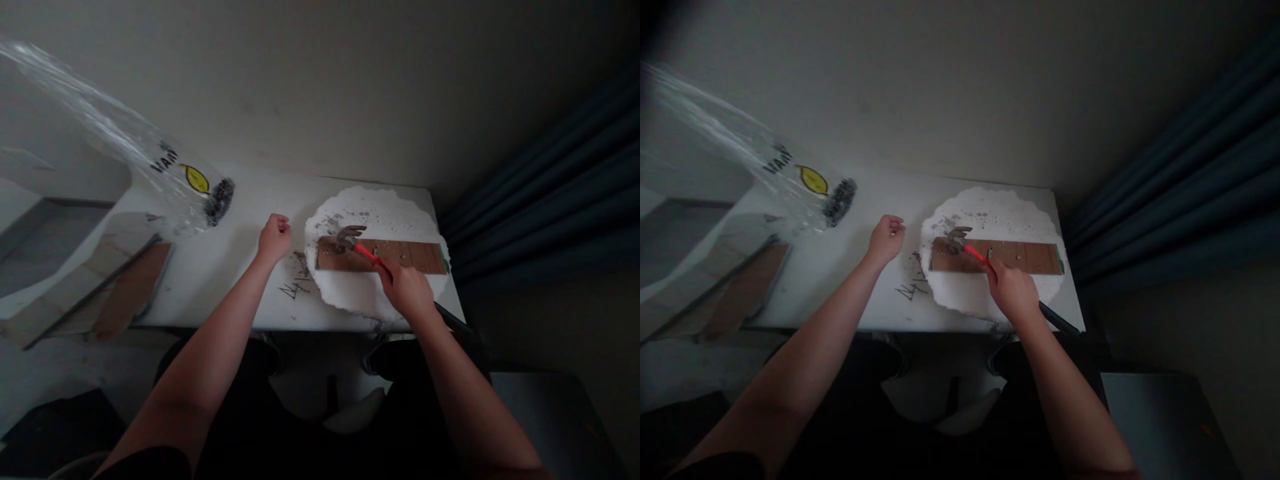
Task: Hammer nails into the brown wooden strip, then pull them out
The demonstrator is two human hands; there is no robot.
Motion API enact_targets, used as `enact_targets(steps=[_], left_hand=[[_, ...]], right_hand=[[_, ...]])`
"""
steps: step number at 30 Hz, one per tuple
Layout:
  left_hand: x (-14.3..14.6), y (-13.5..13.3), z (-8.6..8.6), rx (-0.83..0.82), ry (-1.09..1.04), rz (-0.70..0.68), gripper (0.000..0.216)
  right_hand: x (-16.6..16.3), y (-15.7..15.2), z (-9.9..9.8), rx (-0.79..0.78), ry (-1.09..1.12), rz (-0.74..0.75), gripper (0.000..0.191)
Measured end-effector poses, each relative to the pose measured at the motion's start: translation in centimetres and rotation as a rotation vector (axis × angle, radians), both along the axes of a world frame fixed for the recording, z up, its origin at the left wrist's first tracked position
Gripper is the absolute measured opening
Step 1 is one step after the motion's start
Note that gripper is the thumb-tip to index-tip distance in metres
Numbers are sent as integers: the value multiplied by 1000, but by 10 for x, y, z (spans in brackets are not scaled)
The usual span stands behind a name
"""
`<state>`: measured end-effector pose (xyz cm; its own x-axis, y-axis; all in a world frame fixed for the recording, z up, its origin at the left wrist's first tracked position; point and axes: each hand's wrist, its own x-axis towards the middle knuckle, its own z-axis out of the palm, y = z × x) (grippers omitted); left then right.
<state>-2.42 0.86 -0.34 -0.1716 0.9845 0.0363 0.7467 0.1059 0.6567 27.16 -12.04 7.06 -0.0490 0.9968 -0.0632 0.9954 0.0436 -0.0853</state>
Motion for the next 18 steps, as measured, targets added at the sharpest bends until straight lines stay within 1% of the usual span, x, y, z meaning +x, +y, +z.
enact_targets(steps=[2,5,8,11,15,18], left_hand=[[-4,-3,0,-54,44,-26,29],[-7,-11,-3,-180,227,-116,22],[-10,-16,-11,-321,427,-220,15],[-10,-20,-20,-430,553,-334,15],[-6,-27,-27,-514,639,-513,18],[-1,-32,-30,-550,639,-636,20]], right_hand=[[-1,0,-1,0,-5,11,48],[-1,0,-2,23,-7,7,49],[-2,0,-3,-3,-2,17,48],[-1,0,-4,1,19,13,49],[3,4,-5,22,30,-37,50],[5,7,-6,-2,21,-46,47]])
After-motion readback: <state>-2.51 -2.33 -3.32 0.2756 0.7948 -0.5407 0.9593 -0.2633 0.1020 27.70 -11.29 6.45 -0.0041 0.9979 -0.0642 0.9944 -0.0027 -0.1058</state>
